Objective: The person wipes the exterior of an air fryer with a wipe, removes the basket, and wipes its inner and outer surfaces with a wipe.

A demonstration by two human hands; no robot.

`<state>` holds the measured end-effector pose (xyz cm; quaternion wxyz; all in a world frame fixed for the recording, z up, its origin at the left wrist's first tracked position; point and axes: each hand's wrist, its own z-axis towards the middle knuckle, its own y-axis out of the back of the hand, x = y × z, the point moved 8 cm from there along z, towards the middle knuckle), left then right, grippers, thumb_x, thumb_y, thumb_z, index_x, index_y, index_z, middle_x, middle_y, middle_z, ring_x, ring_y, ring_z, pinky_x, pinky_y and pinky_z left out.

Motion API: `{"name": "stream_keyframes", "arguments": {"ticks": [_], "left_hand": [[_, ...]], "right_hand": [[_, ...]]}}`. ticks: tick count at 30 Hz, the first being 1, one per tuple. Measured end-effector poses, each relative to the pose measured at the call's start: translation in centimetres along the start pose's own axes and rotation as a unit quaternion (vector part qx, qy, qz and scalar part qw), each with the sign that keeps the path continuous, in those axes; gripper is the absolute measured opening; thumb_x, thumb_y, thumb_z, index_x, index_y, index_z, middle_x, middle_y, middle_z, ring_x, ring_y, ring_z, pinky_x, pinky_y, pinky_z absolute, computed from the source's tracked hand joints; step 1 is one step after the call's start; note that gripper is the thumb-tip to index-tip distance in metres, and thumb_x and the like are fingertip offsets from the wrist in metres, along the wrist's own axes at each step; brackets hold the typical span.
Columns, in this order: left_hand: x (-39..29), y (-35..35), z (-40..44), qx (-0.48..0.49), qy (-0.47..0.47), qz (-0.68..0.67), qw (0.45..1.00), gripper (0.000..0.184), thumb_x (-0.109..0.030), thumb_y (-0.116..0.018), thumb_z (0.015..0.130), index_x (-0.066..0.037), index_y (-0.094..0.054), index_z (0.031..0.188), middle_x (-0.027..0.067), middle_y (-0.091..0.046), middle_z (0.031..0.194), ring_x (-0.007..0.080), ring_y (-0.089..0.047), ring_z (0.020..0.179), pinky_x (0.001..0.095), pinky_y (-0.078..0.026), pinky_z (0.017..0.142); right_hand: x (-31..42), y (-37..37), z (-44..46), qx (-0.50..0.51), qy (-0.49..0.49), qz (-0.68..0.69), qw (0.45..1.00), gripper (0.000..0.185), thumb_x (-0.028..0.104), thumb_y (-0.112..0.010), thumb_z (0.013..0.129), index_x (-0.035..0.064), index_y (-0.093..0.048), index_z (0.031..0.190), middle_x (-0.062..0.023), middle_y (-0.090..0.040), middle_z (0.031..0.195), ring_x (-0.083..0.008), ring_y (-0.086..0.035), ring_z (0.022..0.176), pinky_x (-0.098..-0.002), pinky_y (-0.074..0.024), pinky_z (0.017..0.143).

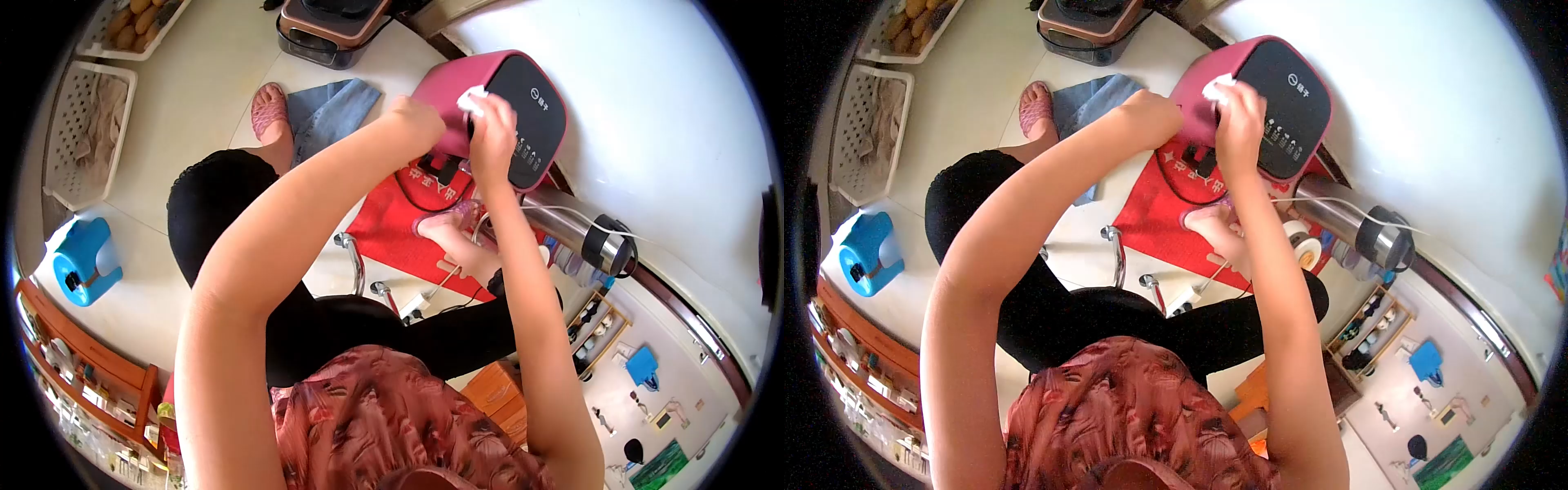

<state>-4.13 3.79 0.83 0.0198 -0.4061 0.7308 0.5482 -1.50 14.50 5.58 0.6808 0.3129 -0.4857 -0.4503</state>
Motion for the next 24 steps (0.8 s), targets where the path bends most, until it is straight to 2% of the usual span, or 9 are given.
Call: {"name": "stream_keyframes", "arguments": {"ticks": [1,4,7,10,14,16,18,21,24], "left_hand": [[0.5,-0.5,-0.2,-0.009,-0.004,-0.033,0.999,0.021,-0.01,-0.062,0.079,-0.003,-0.072,0.096,0.0166,-0.071,0.096,0.0308,-0.07,0.094,0.0413,-0.055,0.079],[2.4,-0.5,-0.1,-0.173,0.04,-0.306,0.935,0.029,-0.006,-0.06,0.083,0.001,-0.068,0.109,0.0159,-0.072,0.1,0.027,-0.07,0.091,0.0372,-0.054,0.081],[1.3,-2.1,-1.2,-0.33,0.107,-0.644,0.682,0.026,-0.011,-0.062,0.086,-0.001,-0.068,0.109,0.0165,-0.071,0.103,0.0272,-0.07,0.091,0.0351,-0.054,0.082],[-2.0,-2.4,-1.7,-0.387,0.094,-0.681,0.615,0.038,-0.01,-0.064,0.089,0.001,-0.058,0.125,0.0134,-0.069,0.106,0.0167,-0.065,0.098,0.032,-0.052,0.085],[-1.4,-2.7,-1.9,-0.412,0.173,-0.661,0.603,0.034,-0.009,-0.067,0.086,-0.003,-0.064,0.119,0.0127,-0.071,0.098,0.0175,-0.068,0.09,0.0316,-0.053,0.081],[0.1,-2.1,-1.8,-0.394,0.197,-0.655,0.615,0.029,-0.008,-0.067,0.086,-0.003,-0.067,0.114,0.0128,-0.072,0.095,0.0172,-0.068,0.087,0.0314,-0.053,0.079],[2.3,-1.9,-0.5,-0.441,0.21,-0.621,0.613,0.028,-0.009,-0.067,0.085,-0.003,-0.068,0.112,0.0163,-0.07,0.1,0.0259,-0.068,0.088,0.0347,-0.053,0.08],[3.3,-3.2,3.6,-0.395,0.182,-0.63,0.643,0.027,-0.015,-0.063,0.088,-0.003,-0.068,0.113,0.0188,-0.068,0.109,0.0335,-0.065,0.098,0.0401,-0.05,0.089],[3.1,-2.9,4.1,-0.423,0.142,-0.572,0.688,0.03,-0.019,-0.067,0.087,-0.006,-0.07,0.114,0.0124,-0.063,0.124,0.0305,-0.053,0.115,0.0389,-0.043,0.098]], "right_hand": [[1.0,0.4,-1.2,0.015,0.012,0.004,1.0,0.024,0.003,-0.061,0.084,0.0062,-0.069,0.107,-0.0142,-0.063,0.107,-0.0321,-0.061,0.1,-0.0363,-0.0481,0.088],[-1.6,1.3,-3.0,0.077,-0.185,0.12,0.972,0.023,0.003,-0.061,0.088,0.0025,-0.067,0.11,-0.0118,-0.066,0.106,-0.0248,-0.064,0.097,-0.0316,-0.048,0.087],[-4.7,0.4,-4.5,0.014,-0.326,0.273,0.905,0.028,0.016,-0.052,0.098,-0.0001,-0.064,0.117,-0.0078,-0.066,0.108,-0.0185,-0.062,0.097,-0.0294,-0.0472,0.085],[-2.0,-1.0,-5.2,-0.007,-0.432,0.435,0.79,0.05,0.036,-0.037,0.104,-0.0022,-0.056,0.129,-0.0065,-0.061,0.117,-0.019,-0.057,0.106,-0.0305,-0.044,0.092],[0.9,-1.5,-4.6,-0.079,-0.408,0.527,0.741,0.058,0.042,-0.033,0.105,-0.0041,-0.052,0.133,-0.0125,-0.055,0.129,-0.0232,-0.052,0.118,-0.0368,-0.0377,0.102],[-0.7,-0.7,-3.9,-0.054,-0.296,0.392,0.869,0.054,0.04,-0.033,0.105,-0.0034,-0.056,0.129,-0.0132,-0.056,0.129,-0.0245,-0.051,0.119,-0.0379,-0.0375,0.102],[-1.0,1.0,-1.7,-0.042,-0.197,0.179,0.963,0.045,0.033,-0.037,0.105,-0.001,-0.062,0.12,-0.0153,-0.057,0.128,-0.0279,-0.052,0.118,-0.04,-0.0378,0.101],[-2.6,1.1,0.4,-0.049,-0.143,-0.036,0.988,0.037,0.028,-0.042,0.103,0.0025,-0.065,0.117,-0.0147,-0.058,0.126,-0.0318,-0.05,0.117,-0.0431,-0.0373,0.101],[-4.4,-0.9,0.2,-0.034,-0.15,-0.046,0.987,0.031,0.021,-0.048,0.099,0.0025,-0.062,0.12,-0.0145,-0.056,0.128,-0.0324,-0.049,0.117,-0.0444,-0.0362,0.102]]}}
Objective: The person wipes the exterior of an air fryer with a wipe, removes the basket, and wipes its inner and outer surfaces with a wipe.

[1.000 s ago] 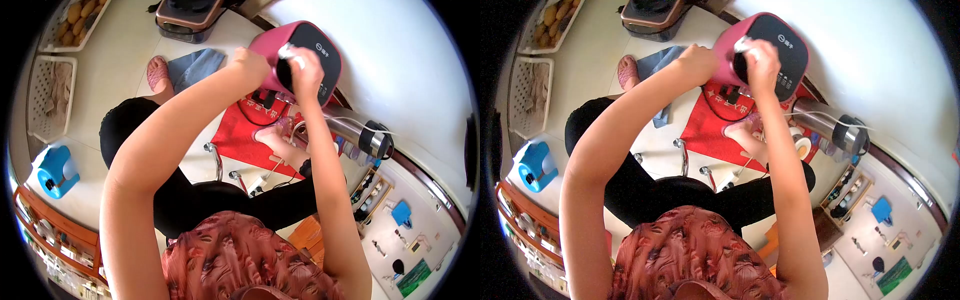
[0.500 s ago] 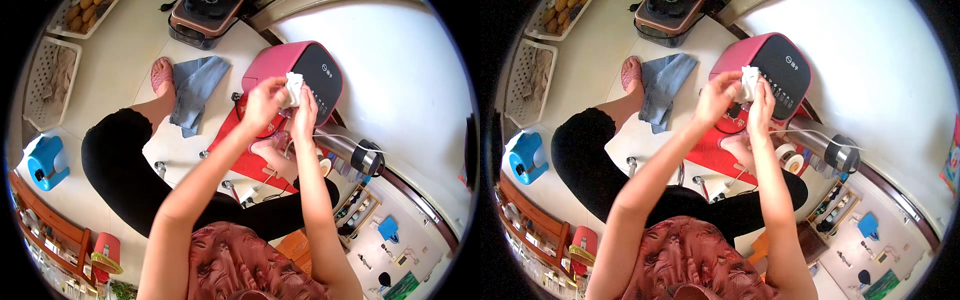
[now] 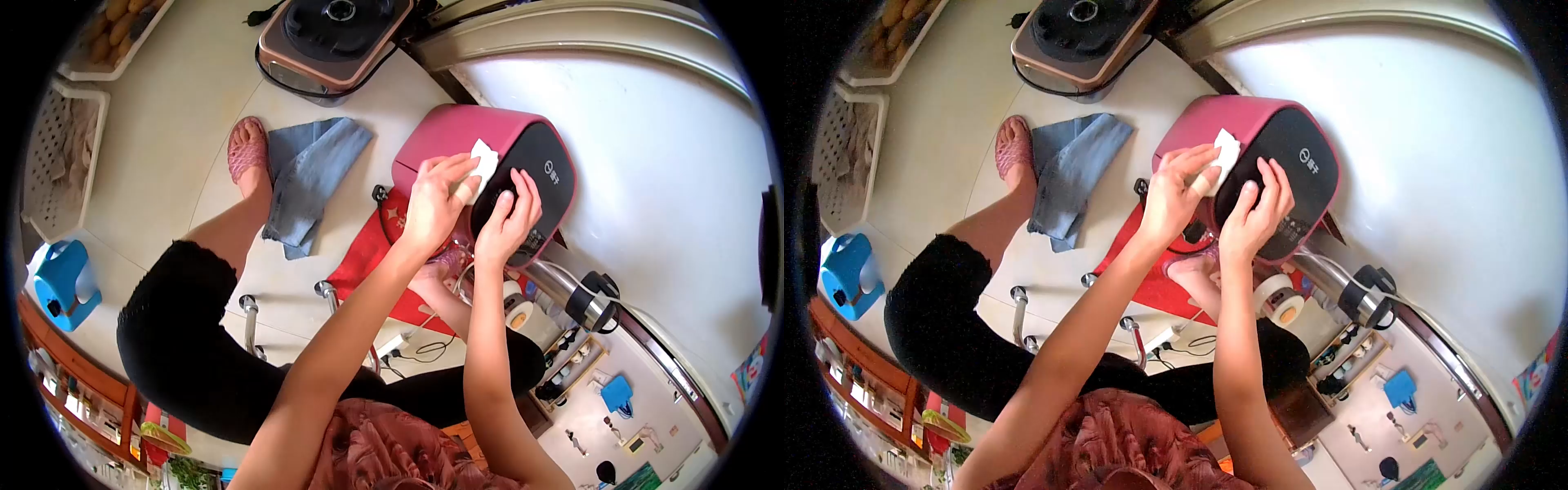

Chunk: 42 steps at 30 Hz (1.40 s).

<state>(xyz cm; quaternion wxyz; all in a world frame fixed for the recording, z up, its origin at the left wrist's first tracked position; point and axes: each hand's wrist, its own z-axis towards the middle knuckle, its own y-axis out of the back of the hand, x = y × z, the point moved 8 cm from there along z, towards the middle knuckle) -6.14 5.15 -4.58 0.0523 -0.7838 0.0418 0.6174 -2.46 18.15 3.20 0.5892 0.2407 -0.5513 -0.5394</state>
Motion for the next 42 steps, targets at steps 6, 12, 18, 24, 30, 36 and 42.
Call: {"name": "stream_keyframes", "arguments": {"ticks": [6,12,18,24,30,36,42], "left_hand": [[8.8,-0.2,4.2,-0.028,0.073,0.066,0.995,0.027,-0.019,-0.071,0.084,-0.004,-0.073,0.106,0.0116,-0.063,0.117,0.0298,-0.056,0.106,0.0365,-0.045,0.094],[8.6,-1.6,7.9,0.004,0.099,0.04,0.994,0.034,-0.024,-0.069,0.087,-0.006,-0.069,0.115,0.0151,-0.065,0.114,0.0296,-0.063,0.104,0.0348,-0.048,0.09],[10.0,-3.7,10.9,0.007,0.032,-0.031,0.999,0.025,-0.015,-0.065,0.088,-0.009,-0.071,0.112,0.0152,-0.066,0.11,0.0296,-0.064,0.099,0.035,-0.049,0.087],[16.0,-3.1,13.3,0.023,0.137,0.12,0.983,0.024,-0.022,-0.066,0.084,-0.007,-0.074,0.101,0.0203,-0.066,0.106,0.0362,-0.066,0.09,0.0406,-0.051,0.083],[10.2,-5.0,12.9,0.089,0.003,-0.057,0.994,0.03,-0.017,-0.064,0.089,-0.008,-0.069,0.116,0.0136,-0.062,0.117,0.0295,-0.057,0.109,0.0337,-0.044,0.095],[9.7,-3.7,11.7,0.068,0.041,0.019,0.997,0.023,-0.019,-0.065,0.088,-0.004,-0.071,0.104,0.0126,-0.062,0.116,0.0303,-0.054,0.108,0.0348,-0.043,0.095],[6.7,-2.6,10.3,0.077,-0.043,0.102,0.991,0.026,-0.024,-0.066,0.088,-0.005,-0.071,0.106,0.0101,-0.064,0.117,0.028,-0.059,0.1,0.0327,-0.046,0.089]], "right_hand": [[-0.6,-0.8,-0.1,-0.003,-0.019,0.005,1.0,0.033,0.022,-0.054,0.096,0.0004,-0.06,0.12,-0.0166,-0.053,0.129,-0.0332,-0.047,0.119,-0.0458,-0.035,0.102],[-0.6,-0.9,0.0,0.011,-0.017,0.002,1.0,0.037,0.022,-0.058,0.094,-0.0002,-0.058,0.123,-0.0176,-0.052,0.13,-0.0339,-0.046,0.12,-0.0461,-0.0335,0.103],[-0.7,-1.2,0.0,0.019,-0.015,0.004,1.0,0.038,0.02,-0.057,0.093,-0.002,-0.056,0.124,-0.0186,-0.051,0.131,-0.0343,-0.046,0.12,-0.0464,-0.0332,0.103],[-0.5,-1.2,0.2,0.038,-0.02,-0.003,0.999,0.039,0.018,-0.057,0.093,-0.0029,-0.055,0.126,-0.0191,-0.049,0.132,-0.0335,-0.046,0.121,-0.0448,-0.0348,0.103],[-0.5,-1.3,0.3,0.05,-0.014,-0.009,0.999,0.04,0.019,-0.056,0.095,-0.0049,-0.053,0.127,-0.0193,-0.049,0.132,-0.0317,-0.047,0.121,-0.0427,-0.0363,0.103],[-0.7,-1.3,0.3,0.05,-0.018,0.004,0.999,0.039,0.016,-0.056,0.094,-0.0046,-0.053,0.127,-0.0191,-0.049,0.132,-0.0316,-0.047,0.121,-0.0431,-0.0362,0.103],[-0.9,-1.2,0.2,0.033,-0.026,0.016,0.999,0.039,0.014,-0.059,0.09,-0.0016,-0.055,0.126,-0.0181,-0.05,0.131,-0.0334,-0.047,0.12,-0.0448,-0.0347,0.103]]}}
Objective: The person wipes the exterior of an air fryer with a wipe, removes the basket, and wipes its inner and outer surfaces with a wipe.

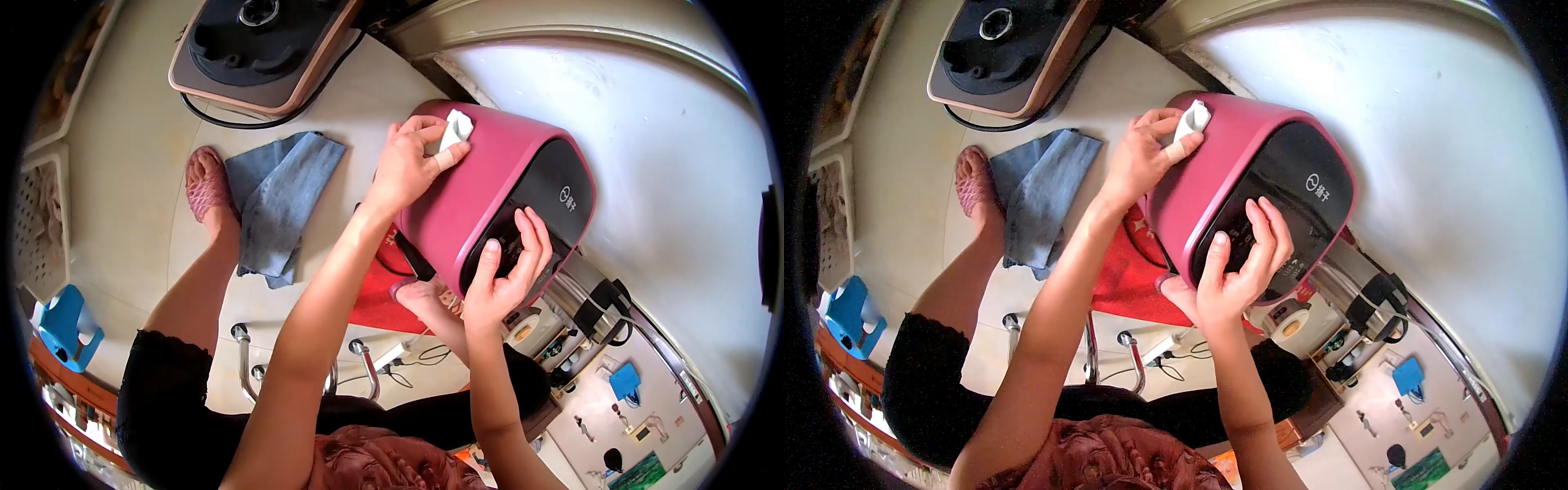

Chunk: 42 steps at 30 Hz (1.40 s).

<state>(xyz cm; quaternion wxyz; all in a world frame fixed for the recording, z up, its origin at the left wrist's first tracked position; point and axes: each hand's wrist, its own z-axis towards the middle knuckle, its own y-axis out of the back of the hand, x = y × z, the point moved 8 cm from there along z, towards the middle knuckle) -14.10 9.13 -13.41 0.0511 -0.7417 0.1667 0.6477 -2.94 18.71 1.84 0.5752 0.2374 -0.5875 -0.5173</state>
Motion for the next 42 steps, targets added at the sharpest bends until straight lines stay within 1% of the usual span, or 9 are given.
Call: {"name": "stream_keyframes", "arguments": {"ticks": [6,11,15,21,25,33,35,38,42], "left_hand": [[1.8,-0.9,0.3,-0.018,0.116,-0.115,0.986,0.025,-0.023,-0.068,0.087,-0.005,-0.072,0.104,0.0105,-0.065,0.112,0.0244,-0.061,0.096,0.0325,-0.048,0.085],[-7.4,0.1,-0.4,-0.017,-0.042,-0.111,0.993,0.024,-0.02,-0.065,0.09,-0.004,-0.071,0.107,0.0117,-0.065,0.11,0.0253,-0.062,0.098,0.0337,-0.048,0.084],[-4.3,-0.9,1.5,-0.036,-0.097,0.009,0.995,0.023,-0.018,-0.065,0.088,-0.008,-0.071,0.107,0.011,-0.065,0.112,0.0284,-0.06,0.104,0.0384,-0.046,0.091],[5.1,-3.1,5.4,0.046,0.141,0.06,0.987,0.022,-0.018,-0.065,0.085,-0.004,-0.072,0.101,0.012,-0.067,0.106,0.0326,-0.066,0.092,0.0393,-0.05,0.083],[-7.8,-2.0,4.7,0.025,-0.119,-0.147,0.982,0.022,-0.015,-0.062,0.089,-0.003,-0.07,0.105,0.0115,-0.067,0.107,0.0261,-0.064,0.097,0.0335,-0.048,0.089],[9.8,-5.3,7.6,0.068,0.115,-0.108,0.985,0.027,-0.021,-0.062,0.091,-0.004,-0.07,0.11,0.0114,-0.071,0.097,0.02,-0.065,0.086,0.0315,-0.049,0.08],[13.2,-5.1,7.9,0.035,0.126,0.026,0.991,0.027,-0.02,-0.063,0.09,-0.004,-0.071,0.11,0.0094,-0.071,0.09,0.0169,-0.063,0.079,0.0307,-0.05,0.075],[12.9,-4.9,7.0,0.033,0.179,-0.049,0.982,0.026,-0.019,-0.064,0.088,-0.005,-0.071,0.108,0.0096,-0.07,0.089,0.0165,-0.062,0.077,0.0312,-0.05,0.074],[5.7,-2.9,5.6,0.001,0.037,-0.037,0.999,0.024,-0.016,-0.064,0.088,-0.003,-0.07,0.108,0.0094,-0.07,0.089,0.0143,-0.062,0.079,0.031,-0.05,0.075]], "right_hand": [[-0.1,0.1,-0.1,0.0,0.007,0.0,1.0,0.039,0.013,-0.059,0.089,-0.0015,-0.056,0.125,-0.0181,-0.05,0.131,-0.0335,-0.047,0.119,-0.045,-0.0352,0.103],[-0.1,0.0,-0.1,-0.001,0.013,-0.006,1.0,0.039,0.015,-0.059,0.09,-0.002,-0.055,0.125,-0.0183,-0.051,0.13,-0.0339,-0.047,0.119,-0.0457,-0.0352,0.103],[-0.1,-0.1,0.0,-0.005,0.005,0.001,1.0,0.04,0.016,-0.059,0.09,-0.0023,-0.055,0.125,-0.0186,-0.051,0.13,-0.034,-0.047,0.12,-0.0456,-0.035,0.103],[0.0,0.0,0.0,-0.002,0.006,-0.008,1.0,0.04,0.017,-0.06,0.091,-0.002,-0.055,0.125,-0.0187,-0.05,0.13,-0.0341,-0.047,0.119,-0.0457,-0.0349,0.103],[-0.1,-0.1,-0.1,0.001,-0.004,-0.007,1.0,0.039,0.017,-0.06,0.091,-0.0014,-0.055,0.125,-0.0185,-0.05,0.13,-0.034,-0.047,0.119,-0.0454,-0.035,0.103],[0.2,0.2,0.2,-0.002,0.007,-0.001,1.0,0.04,0.013,-0.06,0.088,-0.0027,-0.056,0.124,-0.0178,-0.051,0.13,-0.0327,-0.046,0.119,-0.0443,-0.035,0.102],[0.1,0.2,0.1,-0.003,0.004,0.003,1.0,0.04,0.013,-0.06,0.088,-0.0029,-0.056,0.124,-0.0178,-0.051,0.129,-0.0325,-0.046,0.119,-0.0442,-0.035,0.102],[-0.1,0.1,0.0,-0.001,0.004,0.007,1.0,0.04,0.015,-0.06,0.088,-0.0031,-0.056,0.124,-0.018,-0.052,0.129,-0.0324,-0.046,0.119,-0.0441,-0.0349,0.101],[-0.3,0.1,0.1,-0.002,0.006,0.003,1.0,0.04,0.018,-0.06,0.09,-0.0038,-0.056,0.123,-0.0187,-0.051,0.129,-0.0332,-0.047,0.118,-0.0443,-0.036,0.101]]}}
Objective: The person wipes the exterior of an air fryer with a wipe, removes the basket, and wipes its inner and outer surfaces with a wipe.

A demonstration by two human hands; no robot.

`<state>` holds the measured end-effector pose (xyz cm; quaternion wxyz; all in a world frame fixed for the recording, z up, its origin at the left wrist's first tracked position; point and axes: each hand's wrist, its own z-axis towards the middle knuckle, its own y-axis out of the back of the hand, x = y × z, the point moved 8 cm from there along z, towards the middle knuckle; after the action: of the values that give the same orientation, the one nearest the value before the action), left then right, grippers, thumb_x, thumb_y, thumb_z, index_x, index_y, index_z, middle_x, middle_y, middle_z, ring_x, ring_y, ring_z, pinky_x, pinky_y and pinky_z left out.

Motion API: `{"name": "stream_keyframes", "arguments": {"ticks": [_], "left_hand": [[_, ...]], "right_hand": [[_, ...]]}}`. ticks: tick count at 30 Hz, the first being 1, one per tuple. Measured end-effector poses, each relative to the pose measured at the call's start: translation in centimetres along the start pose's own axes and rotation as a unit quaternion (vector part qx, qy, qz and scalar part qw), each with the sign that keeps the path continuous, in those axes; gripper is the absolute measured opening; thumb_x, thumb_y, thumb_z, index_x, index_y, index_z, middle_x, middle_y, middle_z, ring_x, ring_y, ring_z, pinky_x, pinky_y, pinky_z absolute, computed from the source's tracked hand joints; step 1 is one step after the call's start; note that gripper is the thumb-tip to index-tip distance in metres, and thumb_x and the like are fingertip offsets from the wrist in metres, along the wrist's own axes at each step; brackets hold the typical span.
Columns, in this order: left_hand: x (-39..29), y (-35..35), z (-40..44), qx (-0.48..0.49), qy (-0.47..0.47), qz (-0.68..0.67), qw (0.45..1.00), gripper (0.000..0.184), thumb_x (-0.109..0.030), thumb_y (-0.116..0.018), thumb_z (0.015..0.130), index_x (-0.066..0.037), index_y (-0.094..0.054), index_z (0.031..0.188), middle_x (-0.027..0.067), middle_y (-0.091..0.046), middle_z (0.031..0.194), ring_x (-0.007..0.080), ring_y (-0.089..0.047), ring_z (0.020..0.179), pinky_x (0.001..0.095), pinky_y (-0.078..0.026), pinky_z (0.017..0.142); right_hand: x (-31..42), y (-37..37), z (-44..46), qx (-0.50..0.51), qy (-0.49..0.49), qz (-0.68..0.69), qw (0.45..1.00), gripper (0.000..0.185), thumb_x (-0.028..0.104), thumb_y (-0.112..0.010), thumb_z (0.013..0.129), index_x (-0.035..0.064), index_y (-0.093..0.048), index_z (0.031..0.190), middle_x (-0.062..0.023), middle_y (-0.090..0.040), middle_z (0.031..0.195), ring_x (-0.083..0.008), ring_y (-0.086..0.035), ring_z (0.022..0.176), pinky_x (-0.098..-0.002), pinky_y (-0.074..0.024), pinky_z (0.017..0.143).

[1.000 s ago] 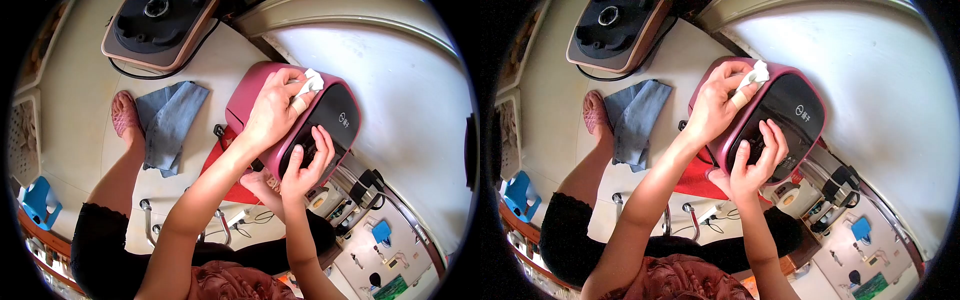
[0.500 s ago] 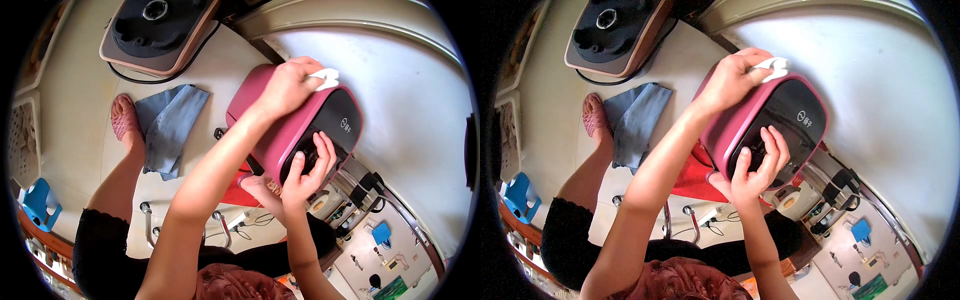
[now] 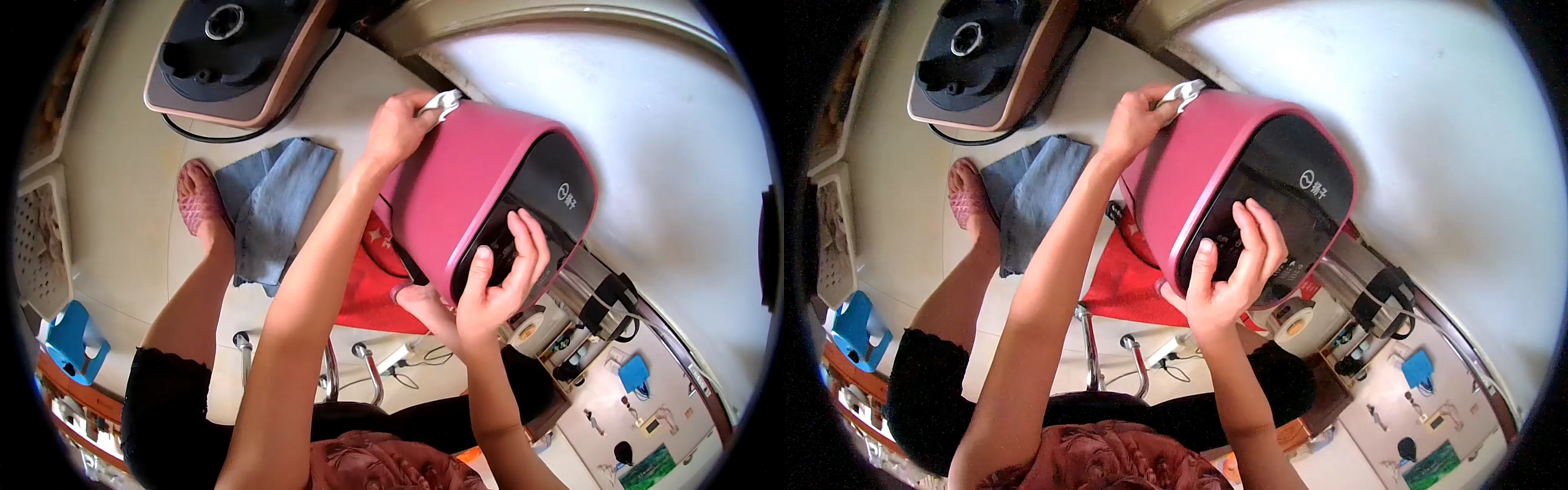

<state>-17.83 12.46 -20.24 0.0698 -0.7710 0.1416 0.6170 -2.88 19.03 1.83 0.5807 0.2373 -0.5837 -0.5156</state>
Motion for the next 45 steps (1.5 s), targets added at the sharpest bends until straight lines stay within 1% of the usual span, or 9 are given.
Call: {"name": "stream_keyframes", "arguments": {"ticks": [3,8,16,20,26,32,36,40,45], "left_hand": [[4.5,-1.8,1.9,0.032,0.057,-0.088,0.994,0.025,-0.017,-0.063,0.088,-0.005,-0.069,0.109,0.008,-0.07,0.087,0.0133,-0.063,0.079,0.0311,-0.05,0.075],[10.5,-0.7,3.0,0.042,0.113,0.144,0.982,0.026,-0.028,-0.065,0.086,-0.012,-0.072,0.106,0.0152,-0.07,0.084,0.0204,-0.066,0.073,0.0337,-0.05,0.071],[8.3,3.3,-8.8,-0.03,0.147,0.018,0.989,0.029,-0.019,-0.068,0.083,-0.014,-0.071,0.112,0.0162,-0.07,0.086,0.02,-0.069,0.079,0.0307,-0.052,0.077],[10.9,2.8,-6.8,-0.011,0.217,0.055,0.975,0.028,-0.017,-0.066,0.082,-0.012,-0.072,0.109,0.0154,-0.071,0.084,0.0162,-0.067,0.076,0.0324,-0.051,0.074],[9.4,3.3,-8.4,-0.035,0.165,0.095,0.981,0.029,-0.022,-0.066,0.083,-0.013,-0.072,0.11,0.0197,-0.069,0.089,0.024,-0.07,0.079,0.035,-0.052,0.074],[10.4,3.6,-16.7,-0.163,0.26,-0.043,0.951,0.028,-0.01,-0.065,0.086,-0.005,-0.071,0.113,0.0067,-0.072,0.083,0.0093,-0.062,0.073,0.0312,-0.052,0.07],[4.8,2.7,-18.8,-0.18,0.315,-0.139,0.922,0.033,-0.004,-0.063,0.085,-0.01,-0.07,0.116,-0.0019,-0.057,0.063,0.0039,-0.05,0.061,0.0257,-0.046,0.057],[-2.6,2.5,-21.4,-0.223,0.122,-0.108,0.961,0.033,-0.001,-0.063,0.085,-0.005,-0.068,0.118,0.0079,-0.067,0.092,0.0128,-0.056,0.088,0.0294,-0.047,0.083],[0.2,1.8,-20.5,-0.197,0.254,-0.16,0.933,0.037,-0.001,-0.061,0.084,-0.009,-0.068,0.119,0.0077,-0.068,0.093,0.0156,-0.057,0.085,0.0301,-0.047,0.079]], "right_hand": [[-0.1,-0.2,0.0,0.001,-0.001,0.005,1.0,0.041,0.019,-0.059,0.091,-0.0043,-0.056,0.124,-0.019,-0.05,0.129,-0.0331,-0.047,0.118,-0.0442,-0.0363,0.101],[-0.2,-0.2,-0.1,0.012,0.001,-0.008,1.0,0.041,0.018,-0.059,0.09,-0.0047,-0.055,0.124,-0.0195,-0.049,0.129,-0.0327,-0.047,0.118,-0.0438,-0.0362,0.101],[0.3,-0.3,-0.1,0.02,0.005,-0.009,1.0,0.039,0.014,-0.055,0.094,-0.0047,-0.052,0.128,-0.0197,-0.049,0.132,-0.0317,-0.047,0.121,-0.0432,-0.0357,0.104],[0.6,-0.3,0.1,0.012,0.011,-0.003,1.0,0.038,0.012,-0.055,0.093,-0.0044,-0.053,0.128,-0.0196,-0.049,0.132,-0.0311,-0.047,0.122,-0.0429,-0.0355,0.104],[0.5,-0.2,-0.2,0.004,0.017,-0.011,1.0,0.039,0.011,-0.059,0.088,-0.0043,-0.055,0.124,-0.0196,-0.051,0.129,-0.0337,-0.048,0.118,-0.0451,-0.0358,0.102],[0.6,-0.1,-0.3,-0.018,0.025,0.001,1.0,0.038,0.009,-0.058,0.088,-0.0021,-0.056,0.123,-0.0184,-0.053,0.128,-0.0336,-0.048,0.118,-0.0443,-0.036,0.102],[0.5,-0.1,-0.5,-0.03,0.024,0.013,0.999,0.039,0.008,-0.06,0.086,-0.0012,-0.057,0.123,-0.0176,-0.053,0.128,-0.0336,-0.048,0.118,-0.0446,-0.0363,0.102],[0.5,0.0,-0.5,-0.027,0.027,0.006,0.999,0.038,0.009,-0.061,0.086,-0.0009,-0.057,0.123,-0.0173,-0.053,0.128,-0.0331,-0.048,0.118,-0.0443,-0.0363,0.102],[0.5,0.1,-0.6,-0.029,0.031,0.001,0.999,0.038,0.009,-0.061,0.086,-0.0002,-0.058,0.122,-0.0166,-0.053,0.128,-0.0328,-0.047,0.119,-0.044,-0.0366,0.102]]}}
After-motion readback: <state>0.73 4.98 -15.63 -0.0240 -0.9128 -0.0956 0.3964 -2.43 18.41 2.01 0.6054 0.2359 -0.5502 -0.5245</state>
